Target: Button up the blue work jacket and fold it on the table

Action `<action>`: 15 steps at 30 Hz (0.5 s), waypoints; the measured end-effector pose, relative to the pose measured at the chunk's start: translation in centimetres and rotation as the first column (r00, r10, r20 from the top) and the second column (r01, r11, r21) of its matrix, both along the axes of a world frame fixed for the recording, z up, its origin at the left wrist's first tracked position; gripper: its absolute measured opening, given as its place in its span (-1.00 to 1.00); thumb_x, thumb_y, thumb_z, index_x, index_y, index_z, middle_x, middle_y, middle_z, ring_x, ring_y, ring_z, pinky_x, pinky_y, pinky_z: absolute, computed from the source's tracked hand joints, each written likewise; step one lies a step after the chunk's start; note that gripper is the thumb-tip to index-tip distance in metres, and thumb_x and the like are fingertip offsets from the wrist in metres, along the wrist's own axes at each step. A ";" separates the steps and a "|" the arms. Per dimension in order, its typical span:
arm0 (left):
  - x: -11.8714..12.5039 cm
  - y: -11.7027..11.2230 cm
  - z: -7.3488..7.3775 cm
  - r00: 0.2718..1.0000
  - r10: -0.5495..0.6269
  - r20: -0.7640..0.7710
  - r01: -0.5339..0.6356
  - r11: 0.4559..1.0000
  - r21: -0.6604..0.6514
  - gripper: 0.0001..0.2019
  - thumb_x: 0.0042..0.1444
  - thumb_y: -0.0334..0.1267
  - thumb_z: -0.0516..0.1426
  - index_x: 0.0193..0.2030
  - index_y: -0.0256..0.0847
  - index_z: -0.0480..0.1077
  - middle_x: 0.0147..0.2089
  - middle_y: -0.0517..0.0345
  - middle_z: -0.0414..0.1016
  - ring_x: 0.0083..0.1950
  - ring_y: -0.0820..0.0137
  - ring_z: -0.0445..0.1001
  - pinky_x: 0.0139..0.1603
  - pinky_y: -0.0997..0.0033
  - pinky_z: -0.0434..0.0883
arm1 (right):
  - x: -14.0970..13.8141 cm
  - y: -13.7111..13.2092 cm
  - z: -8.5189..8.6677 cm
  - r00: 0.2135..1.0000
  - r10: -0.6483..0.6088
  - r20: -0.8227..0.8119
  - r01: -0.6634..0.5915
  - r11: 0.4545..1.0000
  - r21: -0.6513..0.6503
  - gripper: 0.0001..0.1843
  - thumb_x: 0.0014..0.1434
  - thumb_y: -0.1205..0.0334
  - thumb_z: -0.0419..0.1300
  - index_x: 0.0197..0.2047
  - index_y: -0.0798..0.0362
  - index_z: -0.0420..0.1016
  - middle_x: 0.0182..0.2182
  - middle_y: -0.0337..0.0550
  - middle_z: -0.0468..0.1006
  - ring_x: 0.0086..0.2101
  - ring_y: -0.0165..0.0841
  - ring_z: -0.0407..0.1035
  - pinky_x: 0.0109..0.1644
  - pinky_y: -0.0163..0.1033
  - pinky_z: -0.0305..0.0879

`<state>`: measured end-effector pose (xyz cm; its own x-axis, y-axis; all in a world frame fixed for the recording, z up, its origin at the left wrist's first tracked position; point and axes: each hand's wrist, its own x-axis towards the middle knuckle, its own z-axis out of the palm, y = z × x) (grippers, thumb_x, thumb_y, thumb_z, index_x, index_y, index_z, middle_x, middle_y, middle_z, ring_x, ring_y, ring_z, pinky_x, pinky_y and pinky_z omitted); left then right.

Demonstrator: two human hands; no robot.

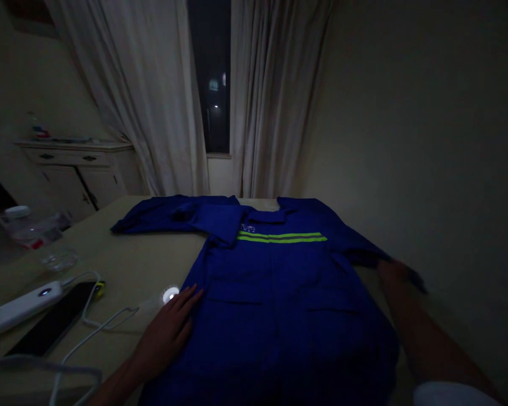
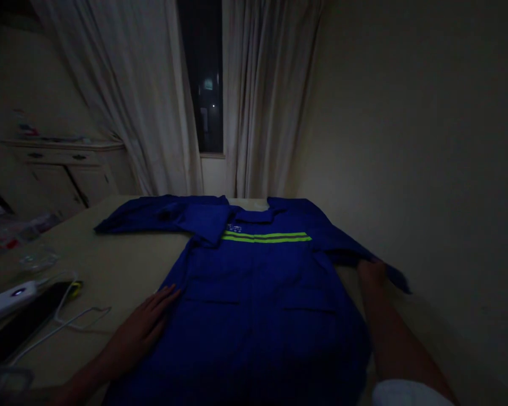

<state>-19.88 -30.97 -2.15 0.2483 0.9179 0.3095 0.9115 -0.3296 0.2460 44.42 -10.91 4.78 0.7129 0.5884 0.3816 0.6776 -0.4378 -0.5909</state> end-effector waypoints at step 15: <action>-0.5 13.7 6.6 0.185 0.467 0.865 -0.190 0.880 -0.435 -0.61 0.17 -0.16 0.30 0.12 -0.09 0.43 0.00 0.02 0.55 0.00 0.29 0.59 0.05 0.29 0.54 | -0.2 3.4 -6.4 0.958 0.284 0.028 -0.286 0.955 0.080 -0.52 0.19 0.17 0.14 0.11 0.16 0.59 0.00 0.17 0.64 -0.02 -0.06 0.52 0.18 0.03 0.38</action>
<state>-20.39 -17.26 4.49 -0.4271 0.8979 -0.1063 -0.0056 0.1149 0.9934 44.19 -7.54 -1.58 0.5135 0.7322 0.4474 0.7769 -0.1753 -0.6048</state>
